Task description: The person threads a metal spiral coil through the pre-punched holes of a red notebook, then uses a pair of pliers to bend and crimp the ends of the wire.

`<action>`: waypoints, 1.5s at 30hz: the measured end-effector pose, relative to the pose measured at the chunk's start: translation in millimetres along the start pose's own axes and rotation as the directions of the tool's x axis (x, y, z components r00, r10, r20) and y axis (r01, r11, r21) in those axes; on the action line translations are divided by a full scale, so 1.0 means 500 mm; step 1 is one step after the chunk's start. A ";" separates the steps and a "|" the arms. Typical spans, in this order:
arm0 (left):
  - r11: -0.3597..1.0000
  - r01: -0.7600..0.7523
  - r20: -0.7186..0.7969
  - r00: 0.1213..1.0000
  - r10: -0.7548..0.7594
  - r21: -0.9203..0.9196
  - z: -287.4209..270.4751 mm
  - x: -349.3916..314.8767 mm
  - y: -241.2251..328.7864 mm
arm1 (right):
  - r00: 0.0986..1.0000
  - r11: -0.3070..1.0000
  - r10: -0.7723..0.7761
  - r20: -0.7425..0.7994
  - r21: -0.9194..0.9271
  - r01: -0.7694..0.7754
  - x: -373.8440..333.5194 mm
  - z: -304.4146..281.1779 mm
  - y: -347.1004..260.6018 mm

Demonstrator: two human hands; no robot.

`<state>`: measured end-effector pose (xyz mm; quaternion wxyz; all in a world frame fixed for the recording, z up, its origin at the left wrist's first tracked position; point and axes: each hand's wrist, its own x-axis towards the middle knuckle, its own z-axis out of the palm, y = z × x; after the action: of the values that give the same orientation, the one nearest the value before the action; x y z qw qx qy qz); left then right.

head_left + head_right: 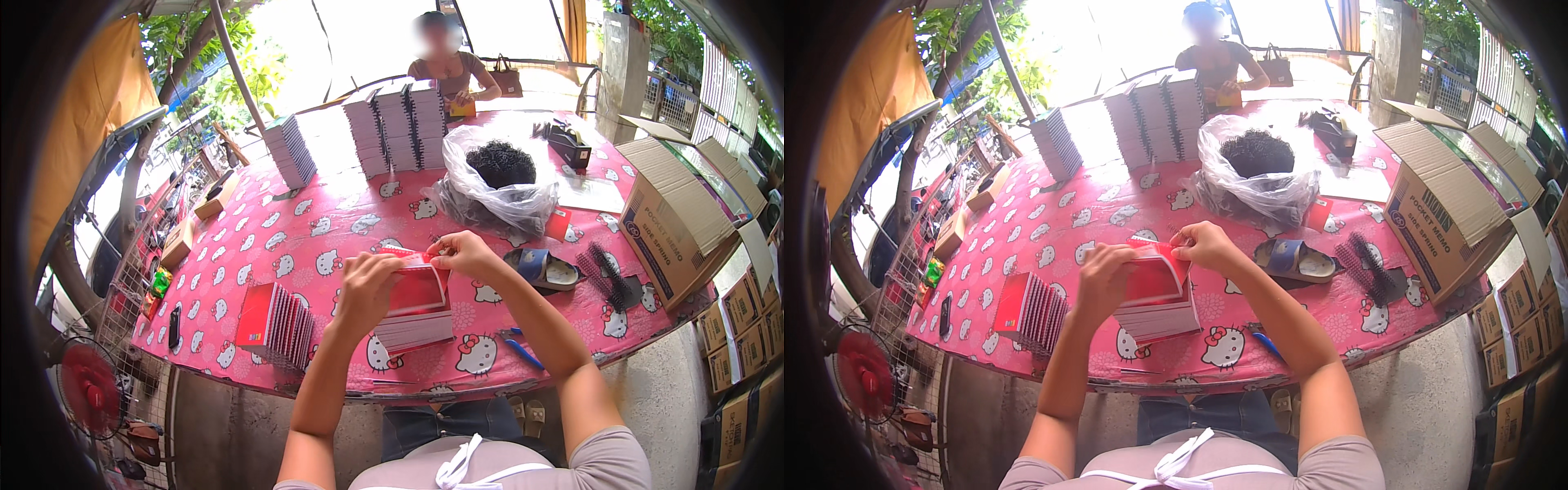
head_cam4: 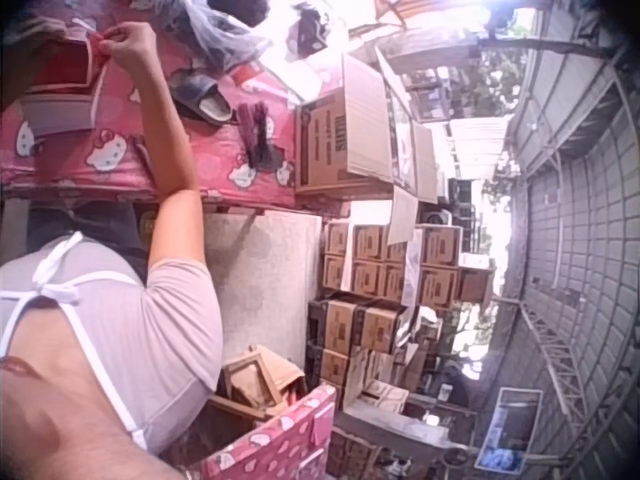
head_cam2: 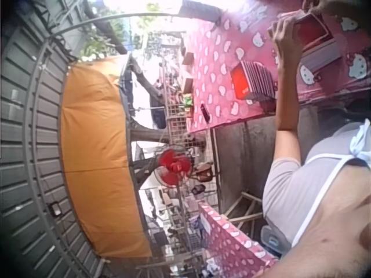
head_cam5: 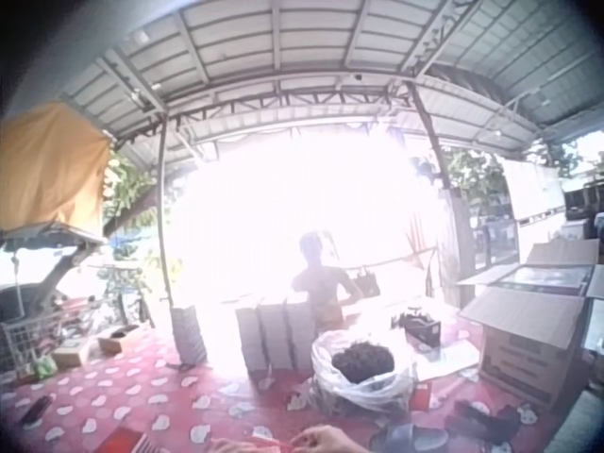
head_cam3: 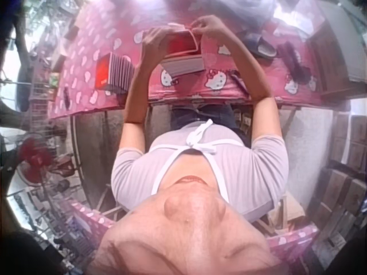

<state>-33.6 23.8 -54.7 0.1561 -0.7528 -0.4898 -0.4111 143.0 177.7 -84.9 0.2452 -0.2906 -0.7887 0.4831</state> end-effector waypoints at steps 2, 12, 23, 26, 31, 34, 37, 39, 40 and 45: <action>0.995 0.092 -0.095 0.992 -0.089 0.033 -0.055 0.037 0.043 | 0.999 0.999 -0.049 -0.018 -0.020 0.049 -0.001 -0.006 0.004; 0.990 0.139 -0.095 0.986 -0.136 0.025 -0.057 0.077 0.064 | 0.940 0.980 -0.198 -0.277 -0.070 0.186 -0.067 -0.049 -0.013; 0.949 0.284 -0.079 0.958 -0.275 0.138 0.020 0.029 0.073 | 0.991 0.871 0.120 0.065 0.472 -0.137 -0.217 -0.013 -0.092; 0.932 0.358 -0.065 0.933 -0.354 0.054 0.017 0.036 0.083 | 0.972 0.869 -0.003 0.233 0.482 -0.113 -0.203 0.030 -0.121; 0.914 0.403 -0.019 0.915 -0.402 0.051 0.007 0.046 0.071 | 0.999 0.929 -0.013 0.033 0.370 0.000 -0.187 -0.005 -0.111; 0.907 0.412 0.003 0.910 -0.414 0.083 0.010 0.051 0.066 | 0.957 0.992 -0.126 -0.261 -0.032 0.122 -0.161 -0.029 -0.116; 0.903 0.430 0.016 0.903 -0.430 0.028 0.015 0.050 0.054 | 0.950 0.986 -0.165 -0.264 -0.046 0.158 -0.135 -0.048 -0.121; 0.891 0.451 0.042 0.893 -0.449 -0.049 0.020 0.051 0.048 | 0.915 0.957 -0.283 -0.287 -0.144 0.251 -0.119 -0.058 -0.112; 0.895 0.445 0.038 0.895 -0.444 -0.028 0.019 0.051 0.049 | 0.924 0.962 -0.267 -0.275 -0.134 0.238 -0.115 -0.059 -0.112; 0.890 0.455 0.055 0.888 -0.457 0.042 0.014 0.060 0.058 | 0.930 0.938 -0.303 -0.207 -0.237 0.252 -0.098 -0.066 -0.135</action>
<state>-0.1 32.8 -31.0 0.0502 -0.6272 -0.6631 -0.4055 184.7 139.5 -15.6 0.3736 -0.2558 -0.8321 0.3202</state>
